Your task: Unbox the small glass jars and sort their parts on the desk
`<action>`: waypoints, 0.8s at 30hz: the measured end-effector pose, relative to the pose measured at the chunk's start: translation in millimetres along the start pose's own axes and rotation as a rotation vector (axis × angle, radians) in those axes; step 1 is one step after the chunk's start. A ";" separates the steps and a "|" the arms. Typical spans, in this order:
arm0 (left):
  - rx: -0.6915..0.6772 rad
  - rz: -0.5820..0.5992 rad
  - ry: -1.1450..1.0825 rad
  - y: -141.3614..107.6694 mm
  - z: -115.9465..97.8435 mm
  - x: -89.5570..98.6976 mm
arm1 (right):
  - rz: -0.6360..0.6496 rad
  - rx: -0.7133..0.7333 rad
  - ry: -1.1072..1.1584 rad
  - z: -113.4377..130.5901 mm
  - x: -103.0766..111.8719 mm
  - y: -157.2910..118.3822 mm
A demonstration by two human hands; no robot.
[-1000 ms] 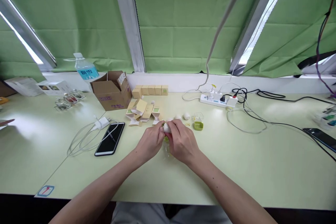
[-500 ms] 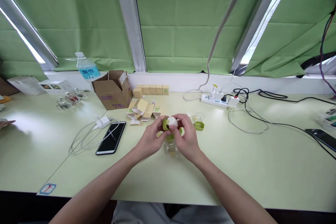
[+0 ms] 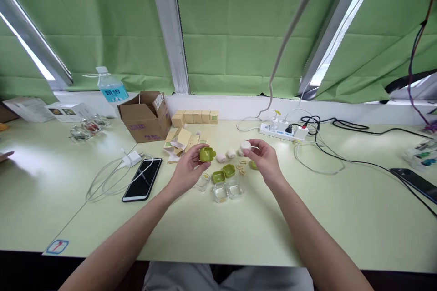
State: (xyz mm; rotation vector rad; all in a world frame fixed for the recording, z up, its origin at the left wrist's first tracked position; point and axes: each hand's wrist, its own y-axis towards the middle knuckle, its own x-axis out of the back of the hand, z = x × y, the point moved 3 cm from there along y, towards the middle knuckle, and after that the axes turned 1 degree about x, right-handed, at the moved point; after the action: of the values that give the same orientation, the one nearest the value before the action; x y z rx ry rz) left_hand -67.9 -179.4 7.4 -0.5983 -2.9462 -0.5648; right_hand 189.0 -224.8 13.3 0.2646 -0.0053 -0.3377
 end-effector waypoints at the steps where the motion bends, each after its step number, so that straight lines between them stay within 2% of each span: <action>1: -0.007 -0.024 0.011 1.2 0.6 2.6 | 0.007 0.001 -0.078 -2.7 2.1 3.5; 5: -0.016 -0.069 0.062 3.5 1.8 7.9 | 0.095 0.074 -0.467 -10.6 -10.7 8.1; 8: -0.018 -0.069 0.089 4.3 2.1 9.1 | 0.209 0.179 -0.796 -10.9 -37.3 3.1; 12: -0.031 -0.053 0.015 7.0 2.4 11.9 | 0.318 0.377 -1.107 -10.8 -73.9 -2.8; 17: -0.017 -0.005 -0.082 8.9 2.5 14.0 | 0.372 0.463 -1.247 -18.4 -95.2 -2.6; 24: -0.007 0.011 -0.111 5.9 2.7 9.8 | 0.341 0.490 -1.287 -26.4 -93.7 -4.8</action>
State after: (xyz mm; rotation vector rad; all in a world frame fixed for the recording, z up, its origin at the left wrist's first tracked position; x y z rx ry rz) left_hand -74.6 -169.8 8.5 -0.6677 -3.0432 -0.5583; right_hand 100.3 -191.7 -9.7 0.4831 -1.4006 -0.1129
